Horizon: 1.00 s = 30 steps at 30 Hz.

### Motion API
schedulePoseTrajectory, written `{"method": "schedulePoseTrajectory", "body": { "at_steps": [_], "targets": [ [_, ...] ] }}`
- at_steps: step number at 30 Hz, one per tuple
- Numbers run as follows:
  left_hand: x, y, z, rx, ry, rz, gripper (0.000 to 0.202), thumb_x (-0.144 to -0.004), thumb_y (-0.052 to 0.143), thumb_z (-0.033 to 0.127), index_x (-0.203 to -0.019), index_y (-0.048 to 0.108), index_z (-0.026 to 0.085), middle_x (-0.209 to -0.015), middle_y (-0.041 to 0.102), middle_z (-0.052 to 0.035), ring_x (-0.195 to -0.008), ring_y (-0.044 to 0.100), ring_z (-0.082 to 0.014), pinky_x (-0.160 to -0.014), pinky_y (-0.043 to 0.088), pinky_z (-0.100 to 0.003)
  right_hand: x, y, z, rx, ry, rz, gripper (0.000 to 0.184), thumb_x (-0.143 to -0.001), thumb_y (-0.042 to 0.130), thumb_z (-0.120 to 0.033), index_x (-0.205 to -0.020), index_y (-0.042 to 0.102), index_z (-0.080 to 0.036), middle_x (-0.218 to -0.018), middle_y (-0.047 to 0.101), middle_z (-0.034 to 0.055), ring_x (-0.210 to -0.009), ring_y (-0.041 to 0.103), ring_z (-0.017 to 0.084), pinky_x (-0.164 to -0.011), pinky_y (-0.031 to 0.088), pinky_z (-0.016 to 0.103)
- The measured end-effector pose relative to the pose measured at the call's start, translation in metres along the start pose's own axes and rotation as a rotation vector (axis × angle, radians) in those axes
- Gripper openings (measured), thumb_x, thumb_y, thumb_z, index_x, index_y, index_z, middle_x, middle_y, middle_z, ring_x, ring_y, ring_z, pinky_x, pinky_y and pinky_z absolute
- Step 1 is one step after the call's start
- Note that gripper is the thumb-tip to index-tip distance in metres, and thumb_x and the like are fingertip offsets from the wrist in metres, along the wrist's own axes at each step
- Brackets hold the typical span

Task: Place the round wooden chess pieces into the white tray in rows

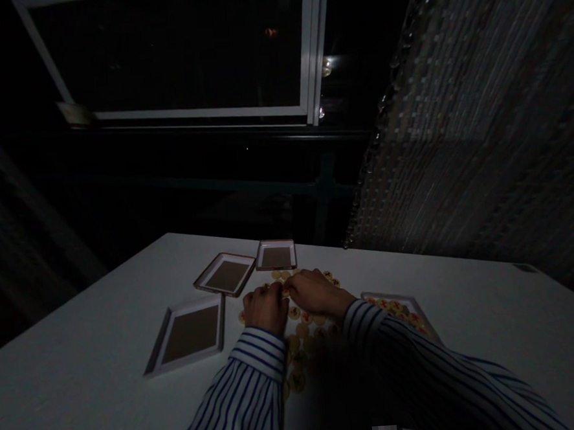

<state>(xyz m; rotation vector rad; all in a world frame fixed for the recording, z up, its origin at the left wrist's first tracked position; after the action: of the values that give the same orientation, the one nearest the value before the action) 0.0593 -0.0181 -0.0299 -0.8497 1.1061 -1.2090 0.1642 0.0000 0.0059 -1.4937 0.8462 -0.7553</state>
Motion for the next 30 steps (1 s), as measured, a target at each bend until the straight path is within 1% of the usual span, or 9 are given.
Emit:
{"method": "schedulePoseTrajectory", "body": {
  "at_steps": [4,9,16,21,26,30],
  "targets": [
    [0.0,0.001,-0.001,0.001,0.002,0.005,0.03,-0.08,0.049,0.029,-0.107,0.059,0.023,-0.1,0.066,-0.0082,-0.102,0.056,-0.0258,-0.087,0.035,-0.041,0.0,0.001,-0.001,-0.017,-0.007,0.011,0.033,-0.084,0.038,-0.022,-0.103,0.064,-0.022,-0.1,0.068,0.0096,-0.095,0.061,0.024,-0.081,0.038,0.037],
    [0.0,-0.001,0.0,-0.018,-0.001,0.016,0.028,-0.081,0.047,0.03,-0.105,0.06,0.023,-0.098,0.067,-0.0077,-0.1,0.057,-0.0262,-0.085,0.037,-0.041,0.0,0.003,0.001,-0.016,-0.011,0.006,0.03,-0.084,0.039,-0.023,-0.1,0.065,-0.021,-0.102,0.067,0.0097,-0.096,0.06,0.024,-0.081,0.037,0.036],
    [0.002,-0.005,0.001,-0.033,0.003,0.041,0.028,-0.081,0.046,0.029,-0.104,0.06,0.022,-0.097,0.068,-0.008,-0.096,0.059,-0.0255,-0.083,0.038,-0.04,0.002,0.0,0.0,-0.047,-0.013,0.002,0.033,-0.083,0.04,-0.018,-0.104,0.064,-0.024,-0.103,0.068,0.0071,-0.097,0.06,0.022,-0.085,0.035,0.036],
    [0.001,-0.005,0.0,-0.001,0.018,0.084,0.032,-0.083,0.043,0.03,-0.11,0.058,0.021,-0.1,0.068,-0.0086,-0.095,0.061,-0.0251,-0.084,0.039,-0.039,0.003,-0.002,0.003,-0.105,-0.012,0.057,0.034,-0.084,0.038,-0.018,-0.104,0.065,-0.025,-0.107,0.067,0.0054,-0.099,0.059,0.021,-0.085,0.036,0.034],
    [0.002,-0.007,-0.003,0.084,0.058,0.172,0.035,-0.084,0.041,0.031,-0.112,0.058,0.017,-0.106,0.066,-0.0106,-0.097,0.06,-0.0238,-0.088,0.038,-0.039,0.006,-0.006,0.006,-0.183,0.0,0.135,0.033,-0.086,0.038,-0.023,-0.104,0.065,-0.026,-0.105,0.068,0.0035,-0.097,0.061,0.02,-0.082,0.039,0.029],
    [0.0,-0.006,-0.007,0.166,0.101,0.178,0.038,-0.083,0.044,0.031,-0.116,0.055,0.016,-0.107,0.064,-0.0113,-0.098,0.059,-0.0234,-0.088,0.042,-0.037,0.01,-0.011,0.007,-0.262,0.026,0.174,0.033,-0.087,0.038,-0.024,-0.104,0.065,-0.026,-0.106,0.068,0.0016,-0.097,0.06,0.018,-0.081,0.04,0.026]
  ]
}}
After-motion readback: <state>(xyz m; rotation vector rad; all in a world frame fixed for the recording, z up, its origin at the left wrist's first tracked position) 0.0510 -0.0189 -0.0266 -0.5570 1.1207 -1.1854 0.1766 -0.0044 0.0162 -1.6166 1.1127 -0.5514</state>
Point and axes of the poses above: each hand's wrist, its own x-axis away from the middle knuckle, its own y-axis out of the palm, z = x × y, the point moved 4 cm from there along -x, towards the middle knuckle
